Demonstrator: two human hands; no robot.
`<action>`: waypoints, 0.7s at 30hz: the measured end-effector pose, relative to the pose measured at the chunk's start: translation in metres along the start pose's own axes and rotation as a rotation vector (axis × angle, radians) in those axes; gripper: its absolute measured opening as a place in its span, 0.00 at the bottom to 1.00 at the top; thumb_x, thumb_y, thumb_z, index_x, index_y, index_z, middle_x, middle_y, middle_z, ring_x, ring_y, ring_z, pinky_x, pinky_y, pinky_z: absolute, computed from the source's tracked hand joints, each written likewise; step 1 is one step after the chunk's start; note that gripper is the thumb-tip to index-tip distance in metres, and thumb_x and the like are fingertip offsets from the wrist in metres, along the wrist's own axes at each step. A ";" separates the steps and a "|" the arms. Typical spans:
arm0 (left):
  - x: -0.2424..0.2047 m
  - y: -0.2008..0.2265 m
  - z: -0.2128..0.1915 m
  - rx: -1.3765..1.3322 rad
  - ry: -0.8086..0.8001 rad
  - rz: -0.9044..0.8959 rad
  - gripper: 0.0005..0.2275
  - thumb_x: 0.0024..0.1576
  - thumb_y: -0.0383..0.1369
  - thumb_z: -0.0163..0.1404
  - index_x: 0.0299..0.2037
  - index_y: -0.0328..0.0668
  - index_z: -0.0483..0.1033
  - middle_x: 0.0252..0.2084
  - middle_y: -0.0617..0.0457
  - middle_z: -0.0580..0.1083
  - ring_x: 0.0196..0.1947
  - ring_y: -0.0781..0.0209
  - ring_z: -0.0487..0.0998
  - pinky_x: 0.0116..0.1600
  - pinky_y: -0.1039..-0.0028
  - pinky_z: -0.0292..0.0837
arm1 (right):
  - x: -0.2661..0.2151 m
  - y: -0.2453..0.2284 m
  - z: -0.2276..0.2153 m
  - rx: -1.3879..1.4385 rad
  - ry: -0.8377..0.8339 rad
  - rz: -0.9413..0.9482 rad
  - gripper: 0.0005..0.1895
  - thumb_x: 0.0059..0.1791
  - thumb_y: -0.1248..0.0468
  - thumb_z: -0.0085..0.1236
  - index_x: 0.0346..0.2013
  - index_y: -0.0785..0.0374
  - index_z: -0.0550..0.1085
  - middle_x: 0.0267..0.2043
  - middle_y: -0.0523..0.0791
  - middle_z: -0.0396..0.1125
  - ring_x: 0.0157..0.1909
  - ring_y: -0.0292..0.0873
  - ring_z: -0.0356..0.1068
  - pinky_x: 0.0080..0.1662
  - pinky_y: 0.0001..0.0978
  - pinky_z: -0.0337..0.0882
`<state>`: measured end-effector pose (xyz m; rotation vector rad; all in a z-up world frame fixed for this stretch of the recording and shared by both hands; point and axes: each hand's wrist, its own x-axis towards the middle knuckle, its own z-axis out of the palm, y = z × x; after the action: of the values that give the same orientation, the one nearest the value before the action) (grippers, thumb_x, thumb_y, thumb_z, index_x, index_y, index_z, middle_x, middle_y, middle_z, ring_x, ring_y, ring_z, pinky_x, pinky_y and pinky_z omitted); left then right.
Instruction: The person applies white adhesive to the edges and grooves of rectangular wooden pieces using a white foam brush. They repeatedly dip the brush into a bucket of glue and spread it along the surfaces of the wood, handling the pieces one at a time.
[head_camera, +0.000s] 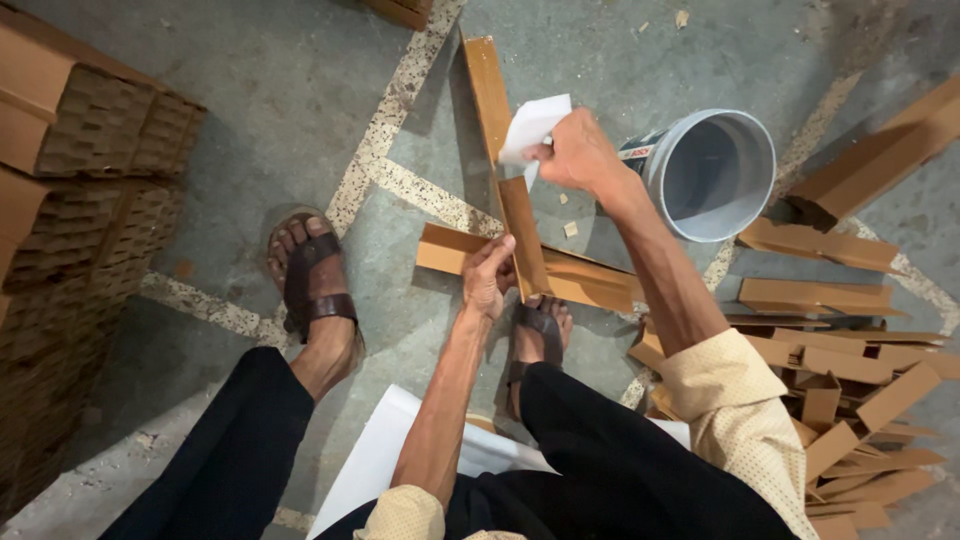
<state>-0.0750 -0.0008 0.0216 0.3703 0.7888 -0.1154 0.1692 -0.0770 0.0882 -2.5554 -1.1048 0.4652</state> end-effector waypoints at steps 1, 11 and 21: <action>0.001 -0.001 -0.001 -0.009 -0.009 -0.012 0.10 0.56 0.36 0.55 0.43 0.40 0.79 0.34 0.55 0.78 0.31 0.66 0.78 0.36 0.74 0.78 | -0.002 0.000 -0.005 -0.111 -0.056 0.015 0.14 0.48 0.59 0.68 0.35 0.70 0.78 0.33 0.61 0.71 0.39 0.63 0.74 0.42 0.46 0.74; 0.008 -0.012 -0.018 -0.070 -0.051 -0.001 0.10 0.58 0.35 0.58 0.44 0.38 0.79 0.33 0.57 0.76 0.30 0.67 0.76 0.36 0.74 0.77 | -0.031 -0.070 -0.058 0.135 0.076 0.065 0.14 0.49 0.59 0.65 0.38 0.69 0.79 0.28 0.59 0.72 0.31 0.63 0.72 0.37 0.48 0.72; 0.020 -0.024 -0.034 -0.023 -0.134 0.072 0.12 0.65 0.37 0.57 0.47 0.34 0.78 0.33 0.55 0.76 0.28 0.67 0.74 0.33 0.76 0.71 | -0.067 -0.075 -0.008 0.232 0.022 0.254 0.15 0.41 0.58 0.63 0.32 0.69 0.79 0.28 0.58 0.73 0.30 0.54 0.76 0.36 0.42 0.75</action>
<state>-0.0893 -0.0098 -0.0209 0.3655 0.6437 -0.0627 0.0816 -0.0792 0.1372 -2.4946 -0.6755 0.5881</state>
